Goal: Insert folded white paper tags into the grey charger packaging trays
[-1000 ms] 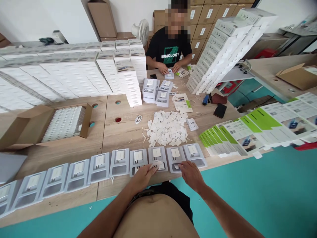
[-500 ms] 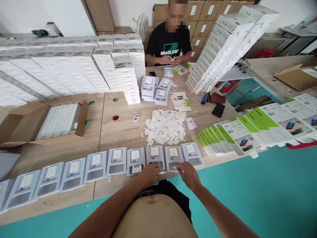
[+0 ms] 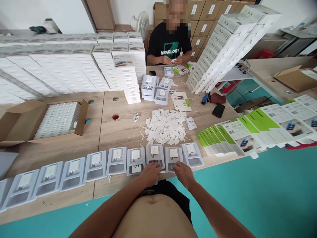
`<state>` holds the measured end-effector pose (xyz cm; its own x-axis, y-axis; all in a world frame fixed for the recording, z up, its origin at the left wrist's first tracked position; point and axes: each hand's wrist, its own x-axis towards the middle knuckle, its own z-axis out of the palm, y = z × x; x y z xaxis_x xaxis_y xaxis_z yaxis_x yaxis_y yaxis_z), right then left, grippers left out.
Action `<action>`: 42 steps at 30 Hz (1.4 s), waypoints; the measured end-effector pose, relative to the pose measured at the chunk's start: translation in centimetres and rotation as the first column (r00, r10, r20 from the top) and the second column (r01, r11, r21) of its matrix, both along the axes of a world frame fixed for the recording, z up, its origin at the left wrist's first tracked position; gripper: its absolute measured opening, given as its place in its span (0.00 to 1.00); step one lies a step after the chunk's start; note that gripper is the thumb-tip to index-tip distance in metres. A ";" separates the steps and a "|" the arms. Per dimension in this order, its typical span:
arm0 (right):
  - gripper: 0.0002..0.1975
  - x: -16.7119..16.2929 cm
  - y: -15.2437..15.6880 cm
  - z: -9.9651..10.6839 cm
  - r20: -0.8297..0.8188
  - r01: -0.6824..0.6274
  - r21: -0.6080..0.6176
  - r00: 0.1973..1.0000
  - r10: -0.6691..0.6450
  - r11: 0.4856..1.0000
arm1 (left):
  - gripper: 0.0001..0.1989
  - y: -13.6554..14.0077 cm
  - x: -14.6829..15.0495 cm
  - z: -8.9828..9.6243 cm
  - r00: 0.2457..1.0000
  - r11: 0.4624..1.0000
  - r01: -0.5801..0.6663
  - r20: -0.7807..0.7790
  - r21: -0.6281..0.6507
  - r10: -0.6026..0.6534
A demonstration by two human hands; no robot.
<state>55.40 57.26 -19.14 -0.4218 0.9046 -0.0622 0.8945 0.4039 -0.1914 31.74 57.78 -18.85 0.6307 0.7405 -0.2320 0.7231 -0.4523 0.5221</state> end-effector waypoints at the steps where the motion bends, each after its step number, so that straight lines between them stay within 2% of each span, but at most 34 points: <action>1: 0.10 0.0 0.0 0.0 0.001 0.005 0.000 1.000 -0.005 1.000 | 0.12 0.1 0.0 -0.1 1.000 1.000 0.000 0.004 -0.004 0.000; 6: 0.10 -0.2 0.0 0.1 0.022 0.053 0.024 0.998 -0.053 0.998 | 0.13 0.2 -0.1 -0.2 1.000 1.000 -0.009 0.009 -0.030 0.009; 10: 0.11 -0.7 0.0 -0.1 0.014 0.071 -0.003 0.997 -0.071 0.997 | 0.14 0.3 -0.2 0.1 1.000 0.999 -0.008 0.012 -0.051 0.009; 18: 0.12 0.2 0.5 0.3 -0.070 -0.003 -0.089 0.998 -0.003 0.996 | 0.15 0.6 -0.3 0.7 0.999 0.993 -0.018 0.047 -0.116 0.023; 21: 0.14 0.6 0.3 0.2 -0.134 -0.084 -0.130 0.989 0.066 0.988 | 0.14 0.6 -0.3 0.9 0.996 0.986 -0.031 0.080 -0.161 0.045; 26: 0.10 0.5 0.0 0.0 -0.167 -0.162 -0.130 0.976 0.140 0.978 | 0.13 0.5 -0.5 2.1 0.976 0.960 -0.092 0.169 -0.266 0.140; 28: 0.11 0.3 -0.2 0.2 -0.201 -0.137 -0.120 0.973 0.111 0.983 | 0.13 0.4 -0.8 2.9 0.954 0.939 -0.128 0.218 -0.320 0.204; 30: 0.13 0.1 -0.4 0.8 -0.287 -0.062 -0.111 0.957 0.028 0.992 | 0.13 0.3 -1.2 3.8 0.920 0.908 -0.174 0.265 -0.382 0.288; 32: 0.13 -0.6 -0.5 1.7 -0.423 0.048 -0.165 0.899 -0.115 0.985 | 0.16 0.3 -1.6 4.8 0.871 0.862 -0.214 0.309 -0.460 0.382; 33: 0.13 -1.1 -0.5 2.3 -0.493 0.098 -0.242 0.844 -0.210 0.965 | 0.17 0.3 -1.7 5.2 0.841 0.831 -0.221 0.332 -0.510 0.427; 35: 0.15 -2.5 -0.4 3.6 -0.599 0.138 -0.460 0.681 -0.421 0.877 | 0.20 0.4 -1.7 6.0 0.773 0.761 -0.205 0.375 -0.616 0.512; 37: 0.19 -4.2 -0.2 4.9 -0.636 0.066 -0.642 0.509 -0.579 0.764 | 0.20 0.5 -1.5 6.6 0.709 0.689 -0.166 0.400 -0.706 0.581; 39: 0.21 -5.7 0.0 5.7 -0.652 -0.017 -0.712 0.386 -0.653 0.702 | 0.20 0.6 -1.0 7.1 0.665 0.634 -0.128 0.408 -0.762 0.625; 42: 0.18 -6.7 0.3 6.2 -0.666 0.003 -0.723 0.262 -0.698 0.691 | 0.19 0.6 -0.1 7.4 0.560 0.504 -0.092 0.374 -0.859 0.739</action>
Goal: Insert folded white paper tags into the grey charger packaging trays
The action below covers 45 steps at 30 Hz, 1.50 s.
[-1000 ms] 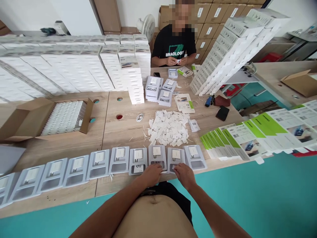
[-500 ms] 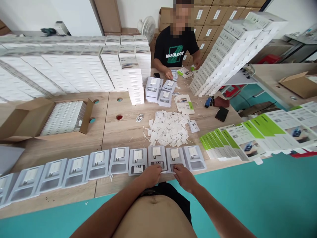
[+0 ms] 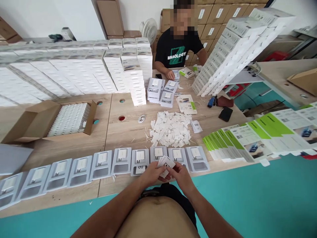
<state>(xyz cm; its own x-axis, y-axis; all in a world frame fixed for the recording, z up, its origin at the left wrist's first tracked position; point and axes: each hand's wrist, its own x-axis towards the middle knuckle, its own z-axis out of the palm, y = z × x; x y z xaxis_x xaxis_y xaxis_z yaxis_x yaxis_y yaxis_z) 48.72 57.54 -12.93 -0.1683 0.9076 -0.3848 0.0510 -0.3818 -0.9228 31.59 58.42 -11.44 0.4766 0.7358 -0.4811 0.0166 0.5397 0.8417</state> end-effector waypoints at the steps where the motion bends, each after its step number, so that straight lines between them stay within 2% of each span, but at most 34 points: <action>1: 0.17 0.1 0.0 0.0 -0.008 0.046 -0.002 0.999 -0.046 0.999 | 0.19 0.0 0.2 0.0 0.999 0.998 -0.033 0.028 -0.049 0.034; 3: 0.17 0.5 0.0 0.1 -0.025 0.104 -0.015 0.994 -0.104 0.994 | 0.20 0.1 0.6 0.0 0.995 0.991 -0.077 0.048 -0.113 0.083; 5: 0.17 1.1 0.0 0.2 -0.038 0.127 -0.024 0.991 -0.128 0.992 | 0.20 0.1 0.8 0.0 0.995 0.990 -0.088 0.031 -0.110 0.092; 8: 0.16 1.6 0.0 0.5 -0.035 0.121 -0.020 0.992 -0.121 0.993 | 0.21 0.2 0.9 0.0 0.994 0.989 -0.102 0.028 -0.105 0.105; 10: 0.16 1.6 0.0 0.7 -0.034 0.096 -0.025 0.995 -0.096 0.995 | 0.21 0.2 0.9 -0.1 0.990 0.981 -0.121 0.060 -0.148 0.131; 13: 0.17 1.5 0.0 0.8 -0.028 0.101 -0.038 0.994 -0.102 0.994 | 0.21 0.1 0.8 -0.4 0.973 0.955 -0.194 0.080 -0.224 0.217; 18: 0.17 1.2 0.1 0.8 -0.008 0.121 -0.041 0.993 -0.121 0.992 | 0.19 -0.1 0.4 -0.7 0.936 0.907 -0.329 0.035 -0.261 0.350; 25: 0.17 -0.2 0.1 1.2 -0.039 0.011 -0.050 0.999 -0.013 0.999 | 0.16 0.0 -0.3 0.0 0.959 0.945 -0.268 0.041 -0.186 0.280; 28: 0.19 -0.8 -0.2 1.0 -0.127 0.002 -0.051 0.992 -0.008 0.999 | 0.16 0.1 -0.6 -0.1 0.955 0.939 -0.284 0.032 -0.194 0.296; 30: 0.16 -0.9 -0.5 0.8 -0.155 0.033 -0.051 0.987 -0.041 0.998 | 0.17 0.1 -0.8 -0.3 0.949 0.927 -0.300 0.032 -0.223 0.315; 32: 0.11 -0.9 -0.7 0.7 -0.108 0.046 -0.005 0.993 -0.046 0.999 | 0.17 0.1 -1.0 -0.3 0.940 0.913 -0.326 0.023 -0.247 0.342; 35: 0.09 -0.7 -0.8 1.1 0.076 -0.015 0.215 0.997 -0.002 0.976 | 0.16 0.3 -1.3 0.0 0.934 0.905 -0.341 0.019 -0.253 0.357; 37: 0.11 -0.4 -0.8 1.3 0.161 -0.080 0.333 0.987 0.027 0.940 | 0.18 0.4 -1.5 0.4 0.946 0.927 -0.310 0.025 -0.212 0.322; 38: 0.11 -0.3 -0.7 1.4 0.166 -0.085 0.339 0.986 0.029 0.937 | 0.18 0.5 -1.5 0.5 0.954 0.939 -0.292 0.018 -0.180 0.300; 40: 0.11 0.0 -0.6 1.3 0.098 -0.027 0.241 0.995 0.003 0.970 | 0.18 0.6 -1.4 0.6 0.962 0.955 -0.273 -0.017 -0.116 0.273; 42: 0.12 0.1 -0.5 1.1 0.006 0.049 0.068 0.999 -0.049 0.996 | 0.17 0.6 -1.2 0.5 0.961 0.959 -0.274 -0.057 -0.075 0.271; 43: 0.13 0.2 -0.5 1.0 -0.019 0.069 -0.002 0.997 -0.069 0.998 | 0.17 0.6 -1.1 0.4 0.960 0.959 -0.275 -0.068 -0.067 0.271; 45: 0.15 0.1 -0.6 0.9 -0.027 0.073 -0.063 0.997 -0.075 0.995 | 0.14 0.5 -0.9 0.3 0.963 0.964 -0.260 -0.085 -0.051 0.255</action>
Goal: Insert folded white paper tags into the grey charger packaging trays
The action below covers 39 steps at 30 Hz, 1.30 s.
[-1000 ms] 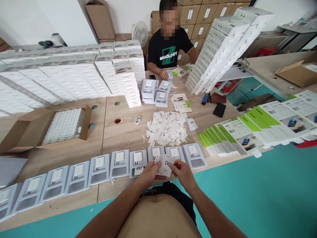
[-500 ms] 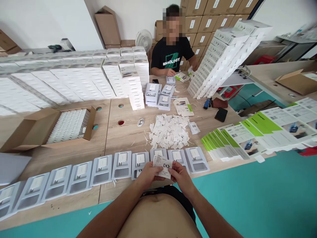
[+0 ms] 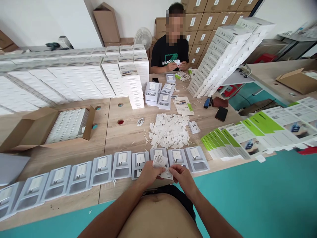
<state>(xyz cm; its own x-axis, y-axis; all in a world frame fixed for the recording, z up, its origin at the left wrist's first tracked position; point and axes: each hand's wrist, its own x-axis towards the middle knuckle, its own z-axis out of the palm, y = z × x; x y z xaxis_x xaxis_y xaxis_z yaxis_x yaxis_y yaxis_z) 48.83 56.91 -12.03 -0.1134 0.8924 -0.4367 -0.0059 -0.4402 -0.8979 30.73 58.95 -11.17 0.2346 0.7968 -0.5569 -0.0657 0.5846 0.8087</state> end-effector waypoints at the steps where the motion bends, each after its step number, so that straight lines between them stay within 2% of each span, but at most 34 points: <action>1: 0.15 -0.1 -0.1 0.0 0.008 0.001 -0.005 1.000 -0.001 1.000 | 0.13 -0.1 0.1 0.0 1.000 1.000 0.012 -0.004 0.002 -0.012; 6: 0.16 0.9 -0.9 -0.3 -0.012 -0.048 -0.055 0.999 0.048 0.997 | 0.11 -0.4 1.1 0.1 0.998 0.998 0.056 -0.001 -0.016 -0.056; 8: 0.16 3.7 -0.6 -0.8 0.081 -0.039 -0.040 0.996 0.042 0.998 | 0.11 -0.3 1.4 0.1 0.997 0.996 0.081 0.017 -0.025 -0.081; 9: 0.16 5.7 -0.2 -1.2 0.190 0.001 -0.008 0.982 0.001 1.000 | 0.11 -0.3 1.5 0.0 0.995 0.995 0.092 0.034 -0.035 -0.090; 11: 0.17 10.5 0.9 -2.3 0.485 0.081 0.075 0.868 -0.108 0.994 | 0.13 -0.2 1.7 -0.1 0.993 0.993 0.096 0.077 -0.067 -0.091; 13: 0.17 15.1 2.1 -3.5 0.736 0.073 0.075 0.669 -0.104 0.995 | 0.14 -0.1 1.7 -0.3 0.991 0.991 0.084 0.116 -0.103 -0.072; 15: 0.15 18.0 3.0 -4.8 0.822 0.043 0.035 0.567 -0.053 0.998 | 0.15 -0.1 1.6 -0.5 0.989 0.990 0.072 0.139 -0.123 -0.055; 16: 0.13 18.7 3.2 -5.4 0.839 0.021 0.017 0.543 -0.026 1.000 | 0.15 0.0 1.5 -0.5 0.988 0.990 0.070 0.143 -0.124 -0.052; 19: 0.08 18.3 3.4 -6.9 0.887 -0.054 0.003 0.462 0.022 0.999 | 0.15 0.1 0.9 -0.3 0.987 0.990 0.039 0.162 -0.136 -0.017; 24: 0.02 16.4 3.3 -7.8 0.955 -0.204 0.043 0.295 0.019 0.978 | 0.14 0.2 -1.6 0.0 0.967 0.971 -0.130 0.189 -0.202 0.169; 30: 0.09 17.5 3.3 -6.6 0.979 -0.321 0.078 0.205 -0.011 0.944 | 0.17 -2.3 -4.2 0.3 0.919 0.904 -0.321 0.137 -0.283 0.369; 32: 0.11 16.5 3.5 -5.5 0.972 -0.304 0.130 0.228 -0.060 0.944 | 0.17 -3.3 -4.2 0.6 0.897 0.884 -0.368 0.143 -0.288 0.419; 33: 0.12 15.4 3.6 -4.8 0.958 -0.288 0.152 0.280 -0.068 0.945 | 0.17 -3.8 -4.1 0.6 0.884 0.871 -0.396 0.135 -0.290 0.447; 34: 0.13 13.8 3.6 -4.1 0.929 -0.277 0.161 0.365 -0.051 0.947 | 0.17 -4.1 -4.0 0.7 0.871 0.855 -0.427 0.121 -0.294 0.476; 36: 0.15 9.1 3.3 -2.5 0.802 -0.301 0.132 0.593 0.076 0.945 | 0.18 -4.8 -3.5 0.6 0.846 0.821 -0.483 0.081 -0.303 0.527; 38: 0.16 3.4 2.4 -1.2 0.563 -0.373 0.117 0.788 0.248 0.920 | 0.19 -5.6 -3.2 0.5 0.831 0.803 -0.512 0.062 -0.305 0.553; 39: 0.16 0.5 1.9 -0.7 0.429 -0.408 0.107 0.842 0.327 0.907 | 0.19 -6.0 -3.1 0.5 0.830 0.804 -0.514 0.064 -0.299 0.555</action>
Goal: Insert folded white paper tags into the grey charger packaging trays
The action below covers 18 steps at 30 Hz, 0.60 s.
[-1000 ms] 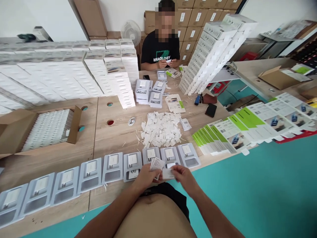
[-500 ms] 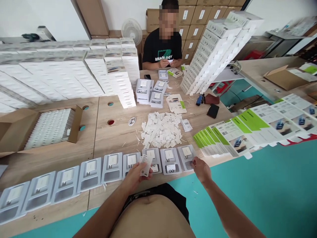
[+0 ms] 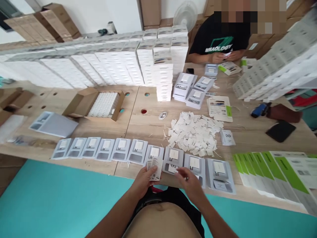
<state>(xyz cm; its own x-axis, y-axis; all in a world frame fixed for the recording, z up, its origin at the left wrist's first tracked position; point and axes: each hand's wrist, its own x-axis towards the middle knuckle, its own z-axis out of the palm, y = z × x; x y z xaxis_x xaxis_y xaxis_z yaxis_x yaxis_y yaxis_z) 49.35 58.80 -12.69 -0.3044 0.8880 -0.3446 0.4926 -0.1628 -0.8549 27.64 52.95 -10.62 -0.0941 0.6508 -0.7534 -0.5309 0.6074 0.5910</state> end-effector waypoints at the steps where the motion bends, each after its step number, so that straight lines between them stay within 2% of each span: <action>1: 0.16 -2.7 -0.6 0.3 -0.128 -0.046 -0.060 0.991 0.038 0.997 | 0.20 -0.4 -0.1 0.0 1.000 1.000 0.002 -0.002 0.011 -0.002; 3: 0.16 -7.2 -1.5 0.6 -0.318 -0.100 -0.156 0.947 0.045 0.983 | 0.21 -1.3 -0.8 0.1 1.000 0.999 0.005 0.013 0.050 -0.006; 5: 0.13 -10.4 -2.0 0.4 -0.412 -0.100 -0.208 0.911 0.006 0.973 | 0.22 -2.1 -2.4 0.2 0.999 0.996 -0.013 0.052 0.091 0.009; 8: 0.11 -14.2 -2.3 -0.1 -0.438 -0.039 -0.184 0.898 -0.046 0.982 | 0.22 -2.9 -6.3 -0.1 0.997 0.993 -0.014 0.078 0.117 0.005; 10: 0.11 -16.8 -2.7 -0.2 -0.445 -0.005 -0.162 0.893 -0.069 0.987 | 0.22 -3.4 -9.7 -0.5 0.998 0.991 0.035 0.054 0.131 -0.042; 14: 0.10 -22.5 -4.2 0.0 -0.411 -0.006 -0.168 0.909 -0.065 0.986 | 0.19 -4.3 -16.5 -1.0 0.984 0.977 0.093 0.131 0.190 -0.119; 16: 0.07 -24.6 -5.0 0.4 -0.338 -0.014 -0.096 0.941 -0.019 0.995 | 0.19 -4.8 -19.2 -0.8 0.970 0.976 0.092 0.206 0.197 -0.133; 18: 0.07 -25.9 -5.6 1.2 -0.234 -0.061 0.078 0.969 0.078 0.995 | 0.20 -5.1 -21.2 -0.2 0.948 0.977 0.098 0.281 0.190 -0.150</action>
